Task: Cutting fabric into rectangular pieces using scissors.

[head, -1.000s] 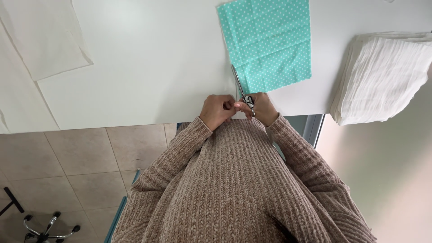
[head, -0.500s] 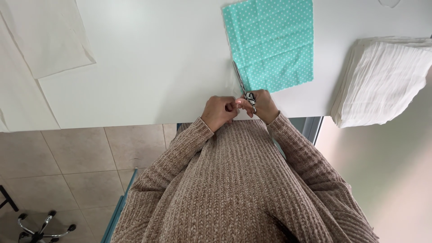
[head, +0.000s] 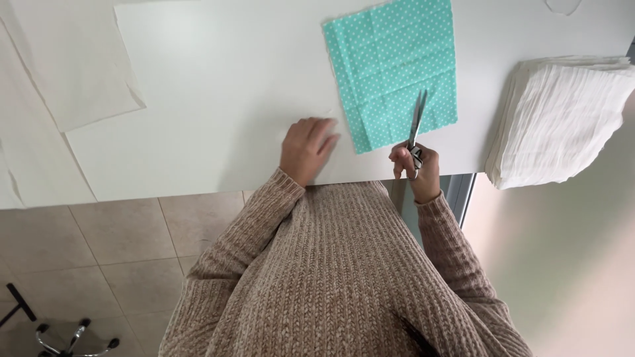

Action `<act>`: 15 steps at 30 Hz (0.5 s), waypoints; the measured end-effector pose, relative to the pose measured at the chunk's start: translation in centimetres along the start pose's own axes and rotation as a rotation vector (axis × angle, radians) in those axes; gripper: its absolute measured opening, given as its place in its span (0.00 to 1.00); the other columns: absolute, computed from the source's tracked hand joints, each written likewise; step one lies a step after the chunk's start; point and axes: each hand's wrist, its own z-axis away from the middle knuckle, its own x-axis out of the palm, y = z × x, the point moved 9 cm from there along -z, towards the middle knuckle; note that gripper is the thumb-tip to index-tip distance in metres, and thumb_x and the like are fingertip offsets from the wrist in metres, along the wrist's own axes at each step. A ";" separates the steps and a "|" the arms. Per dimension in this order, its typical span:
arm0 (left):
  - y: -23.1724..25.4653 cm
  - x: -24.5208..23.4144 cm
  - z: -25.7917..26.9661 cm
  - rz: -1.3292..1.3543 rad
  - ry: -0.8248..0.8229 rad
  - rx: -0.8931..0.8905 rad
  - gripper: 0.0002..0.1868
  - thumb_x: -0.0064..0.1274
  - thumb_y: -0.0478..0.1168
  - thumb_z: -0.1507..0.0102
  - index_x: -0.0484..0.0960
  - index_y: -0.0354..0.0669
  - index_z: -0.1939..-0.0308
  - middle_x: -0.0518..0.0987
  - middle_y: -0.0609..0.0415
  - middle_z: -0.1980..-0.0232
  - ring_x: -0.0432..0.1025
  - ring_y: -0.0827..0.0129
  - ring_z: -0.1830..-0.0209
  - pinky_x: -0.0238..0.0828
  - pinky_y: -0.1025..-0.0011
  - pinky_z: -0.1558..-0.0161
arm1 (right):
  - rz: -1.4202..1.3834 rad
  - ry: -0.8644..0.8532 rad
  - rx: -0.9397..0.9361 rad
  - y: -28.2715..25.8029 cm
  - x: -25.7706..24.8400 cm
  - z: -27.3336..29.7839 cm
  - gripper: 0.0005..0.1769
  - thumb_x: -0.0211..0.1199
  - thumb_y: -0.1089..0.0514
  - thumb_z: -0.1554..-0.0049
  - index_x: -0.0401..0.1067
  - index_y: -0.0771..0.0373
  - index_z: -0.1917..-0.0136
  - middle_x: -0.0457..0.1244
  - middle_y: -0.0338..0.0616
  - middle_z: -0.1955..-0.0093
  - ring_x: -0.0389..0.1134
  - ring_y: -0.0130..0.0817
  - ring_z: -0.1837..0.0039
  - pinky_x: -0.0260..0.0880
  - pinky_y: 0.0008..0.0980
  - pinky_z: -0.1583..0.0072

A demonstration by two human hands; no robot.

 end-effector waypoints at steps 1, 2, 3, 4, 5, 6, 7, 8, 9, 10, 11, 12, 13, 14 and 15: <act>1.1 1.1 0.1 -0.158 0.004 0.190 0.18 0.57 0.47 0.34 0.77 0.50 0.42 0.76 0.55 0.55 0.74 0.61 0.61 0.72 0.64 0.62 | -0.010 0.063 -0.017 -1.1 -0.4 0.5 0.18 0.58 0.54 0.34 0.74 0.70 0.60 0.61 0.45 0.77 0.64 0.31 0.75 0.63 0.22 0.64; 0.5 1.5 -0.3 -0.155 -0.003 0.200 0.18 0.57 0.47 0.34 0.77 0.50 0.42 0.76 0.55 0.55 0.74 0.61 0.61 0.72 0.64 0.62 | -0.015 0.074 -0.018 -0.7 -0.5 0.8 0.18 0.58 0.54 0.34 0.74 0.70 0.60 0.61 0.45 0.77 0.64 0.31 0.75 0.63 0.22 0.64; 0.1 2.0 -0.8 -0.202 -0.012 0.231 0.19 0.57 0.49 0.34 0.77 0.49 0.42 0.74 0.55 0.55 0.72 0.61 0.61 0.70 0.64 0.63 | -0.016 0.095 -0.034 -0.5 -0.6 1.0 0.18 0.59 0.55 0.34 0.74 0.70 0.60 0.61 0.45 0.78 0.64 0.31 0.75 0.64 0.23 0.64; -0.3 2.5 -1.3 -0.249 -0.020 0.263 0.20 0.56 0.52 0.34 0.77 0.49 0.42 0.73 0.55 0.54 0.70 0.61 0.61 0.67 0.64 0.63 | -0.017 0.115 -0.051 -0.2 -0.7 1.2 0.18 0.60 0.55 0.35 0.74 0.71 0.61 0.61 0.46 0.78 0.65 0.32 0.75 0.64 0.23 0.64; -1.2 3.0 -1.7 -0.246 -0.030 0.276 0.20 0.56 0.52 0.34 0.77 0.49 0.42 0.73 0.55 0.54 0.70 0.61 0.61 0.67 0.64 0.63 | -0.024 0.129 -0.050 -0.3 -0.4 1.3 0.18 0.60 0.55 0.35 0.74 0.71 0.61 0.61 0.46 0.78 0.65 0.32 0.75 0.64 0.23 0.64; -2.4 3.2 -2.1 -0.244 -0.007 0.260 0.11 0.57 0.48 0.35 0.77 0.51 0.52 0.72 0.58 0.58 0.70 0.61 0.62 0.66 0.64 0.64 | -0.036 0.142 -0.050 -0.4 -0.2 1.5 0.18 0.60 0.55 0.35 0.74 0.71 0.60 0.61 0.46 0.78 0.64 0.31 0.75 0.64 0.23 0.64; -3.5 3.4 -2.5 -0.242 0.018 0.240 0.05 0.59 0.43 0.36 0.77 0.53 0.62 0.72 0.61 0.62 0.70 0.62 0.63 0.65 0.65 0.65 | -0.046 0.151 -0.050 -0.5 0.0 1.6 0.18 0.61 0.55 0.36 0.74 0.71 0.60 0.60 0.45 0.78 0.64 0.31 0.75 0.64 0.24 0.64; -3.3 1.7 -3.4 -0.241 0.011 0.248 0.05 0.59 0.43 0.36 0.77 0.53 0.62 0.72 0.61 0.62 0.70 0.62 0.63 0.65 0.65 0.65 | -0.052 0.161 -0.050 -0.3 -0.2 2.2 0.18 0.61 0.55 0.36 0.74 0.71 0.60 0.60 0.45 0.78 0.64 0.31 0.75 0.64 0.24 0.64; -3.5 0.0 -4.9 -0.329 0.018 0.253 0.06 0.57 0.41 0.36 0.75 0.52 0.63 0.71 0.59 0.63 0.69 0.61 0.64 0.65 0.64 0.66 | -0.035 0.183 -0.048 0.1 -0.5 2.3 0.18 0.61 0.54 0.36 0.74 0.71 0.61 0.61 0.45 0.78 0.64 0.31 0.75 0.64 0.24 0.63; -3.5 -1.8 -6.4 -0.416 0.027 0.258 0.06 0.56 0.39 0.35 0.73 0.51 0.63 0.70 0.57 0.64 0.69 0.60 0.65 0.64 0.63 0.67 | -0.019 0.206 -0.046 0.4 -0.9 2.3 0.19 0.61 0.53 0.36 0.75 0.70 0.61 0.61 0.46 0.78 0.64 0.32 0.75 0.65 0.25 0.63; -2.7 -3.0 -8.3 -0.420 0.021 0.265 0.06 0.56 0.39 0.35 0.73 0.51 0.63 0.70 0.57 0.64 0.69 0.60 0.65 0.64 0.63 0.67 | -0.028 0.210 -0.046 0.7 -1.0 2.7 0.19 0.61 0.53 0.36 0.75 0.70 0.61 0.61 0.46 0.78 0.64 0.32 0.75 0.65 0.25 0.63; -2.3 -4.1 -10.2 -0.288 -0.018 0.227 0.06 0.52 0.36 0.33 0.70 0.48 0.62 0.68 0.56 0.63 0.68 0.58 0.65 0.65 0.63 0.65 | -0.063 0.252 -0.034 1.1 -1.6 3.1 0.19 0.61 0.53 0.35 0.75 0.71 0.61 0.61 0.46 0.78 0.65 0.33 0.75 0.65 0.25 0.63; -1.7 -4.9 -12.4 -0.154 -0.054 0.193 0.06 0.49 0.34 0.31 0.67 0.45 0.61 0.65 0.54 0.62 0.67 0.55 0.65 0.65 0.64 0.63 | -0.097 0.297 -0.027 1.5 -2.3 3.4 0.20 0.60 0.52 0.35 0.74 0.71 0.61 0.60 0.46 0.77 0.65 0.33 0.75 0.65 0.25 0.63; -0.7 -3.2 -14.1 -0.157 -0.058 0.205 0.06 0.49 0.34 0.31 0.67 0.45 0.61 0.65 0.54 0.62 0.67 0.55 0.65 0.65 0.64 0.63 | -0.105 0.306 -0.032 1.0 -2.3 4.1 0.20 0.60 0.52 0.35 0.74 0.71 0.61 0.60 0.46 0.77 0.65 0.33 0.75 0.65 0.25 0.63; 0.6 -1.3 -16.4 -0.028 -0.065 0.227 0.07 0.48 0.32 0.31 0.66 0.44 0.62 0.66 0.54 0.62 0.66 0.62 0.66 0.68 0.69 0.63 | -0.127 0.348 0.039 1.3 -2.8 4.3 0.17 0.60 0.53 0.36 0.74 0.69 0.60 0.61 0.41 0.76 0.62 0.29 0.75 0.62 0.23 0.66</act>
